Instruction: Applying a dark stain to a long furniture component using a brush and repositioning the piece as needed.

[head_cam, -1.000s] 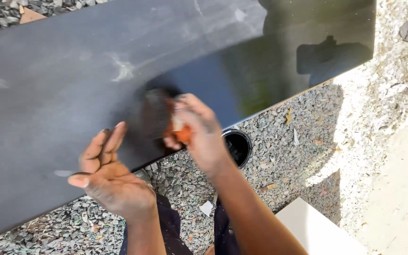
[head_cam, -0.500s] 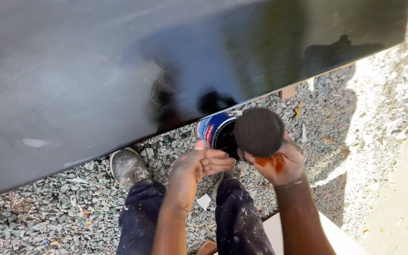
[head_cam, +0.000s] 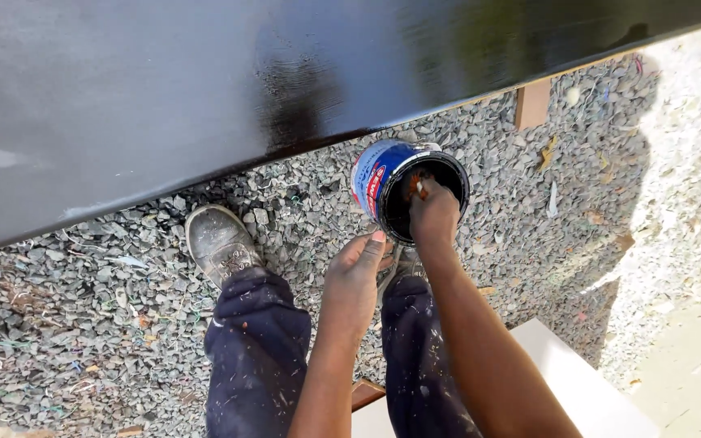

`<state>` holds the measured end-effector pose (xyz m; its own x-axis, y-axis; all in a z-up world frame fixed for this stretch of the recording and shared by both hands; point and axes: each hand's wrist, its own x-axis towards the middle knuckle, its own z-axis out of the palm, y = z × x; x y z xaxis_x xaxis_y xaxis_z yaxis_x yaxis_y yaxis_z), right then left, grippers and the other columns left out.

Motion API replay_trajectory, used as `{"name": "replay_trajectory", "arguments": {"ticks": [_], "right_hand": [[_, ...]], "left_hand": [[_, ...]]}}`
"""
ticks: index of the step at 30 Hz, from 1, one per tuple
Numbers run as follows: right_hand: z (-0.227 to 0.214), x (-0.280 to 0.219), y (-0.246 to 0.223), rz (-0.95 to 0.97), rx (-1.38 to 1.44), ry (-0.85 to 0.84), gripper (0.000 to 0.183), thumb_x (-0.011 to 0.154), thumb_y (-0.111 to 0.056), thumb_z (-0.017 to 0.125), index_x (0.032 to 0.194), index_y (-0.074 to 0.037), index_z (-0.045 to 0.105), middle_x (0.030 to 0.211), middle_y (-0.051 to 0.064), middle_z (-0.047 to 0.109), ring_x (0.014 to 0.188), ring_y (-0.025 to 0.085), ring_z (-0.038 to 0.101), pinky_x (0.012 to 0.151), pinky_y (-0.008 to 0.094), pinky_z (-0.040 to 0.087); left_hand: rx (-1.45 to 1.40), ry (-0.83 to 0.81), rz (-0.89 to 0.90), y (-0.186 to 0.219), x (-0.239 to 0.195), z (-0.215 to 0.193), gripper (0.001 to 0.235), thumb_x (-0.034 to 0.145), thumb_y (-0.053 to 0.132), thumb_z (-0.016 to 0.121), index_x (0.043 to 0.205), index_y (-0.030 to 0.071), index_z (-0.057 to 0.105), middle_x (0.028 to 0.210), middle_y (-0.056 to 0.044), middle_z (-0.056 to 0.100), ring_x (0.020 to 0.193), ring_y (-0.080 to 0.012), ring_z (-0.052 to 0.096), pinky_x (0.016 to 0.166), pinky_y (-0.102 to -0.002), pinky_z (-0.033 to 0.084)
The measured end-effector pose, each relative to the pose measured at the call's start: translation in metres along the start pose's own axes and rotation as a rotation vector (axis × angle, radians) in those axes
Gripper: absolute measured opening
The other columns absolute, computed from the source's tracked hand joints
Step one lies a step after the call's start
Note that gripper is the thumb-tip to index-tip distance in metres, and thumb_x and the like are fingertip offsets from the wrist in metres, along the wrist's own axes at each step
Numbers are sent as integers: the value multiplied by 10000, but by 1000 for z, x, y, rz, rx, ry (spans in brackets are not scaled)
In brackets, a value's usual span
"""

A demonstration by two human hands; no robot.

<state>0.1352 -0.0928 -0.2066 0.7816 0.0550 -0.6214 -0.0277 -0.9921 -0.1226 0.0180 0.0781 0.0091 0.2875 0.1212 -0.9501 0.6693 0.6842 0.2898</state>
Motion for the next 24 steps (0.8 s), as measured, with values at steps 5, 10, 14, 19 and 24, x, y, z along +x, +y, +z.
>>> {"name": "replay_trajectory", "arguments": {"ticks": [5,10,14,19,24], "right_hand": [[0,20,-20,8,-27,-21,278,926,-179,665,1179,-130,769,970,228,739,953,465,714,783,588,594],[-6,15,-26,25,-20,-63,325,942,-156,658,1248,-83,738,1017,242,739,969,450,718,794,558,604],[-3,24,-18,32,13,-61,321,932,-169,661,1237,-110,739,1031,234,737,984,454,712,791,572,608],[-18,36,11,174,415,-203,318,882,-110,536,1081,-210,763,872,39,779,675,174,733,558,267,513],[-48,22,8,443,974,-505,362,702,-35,657,1061,-56,700,732,131,619,499,268,560,426,295,429]], "left_hand": [[-58,1,2,4,-6,-4,575,1053,497,415,1352,54,627,1372,-232,653,1292,-376,637,1141,-646,356],[-103,14,-9,2,-9,-2,566,1056,469,423,1366,34,609,1389,-281,619,1308,-422,607,1147,-692,308],[-125,5,0,3,-11,-3,555,1061,455,428,1364,25,602,1380,-304,612,1318,-443,592,1149,-701,295],[-186,64,6,0,-8,-4,518,1061,434,459,1326,19,621,1299,-282,646,1261,-411,636,1124,-677,341],[-190,131,-28,-3,-3,-3,470,1067,435,468,1285,61,652,1234,-214,679,1213,-333,664,1114,-616,384]]}}
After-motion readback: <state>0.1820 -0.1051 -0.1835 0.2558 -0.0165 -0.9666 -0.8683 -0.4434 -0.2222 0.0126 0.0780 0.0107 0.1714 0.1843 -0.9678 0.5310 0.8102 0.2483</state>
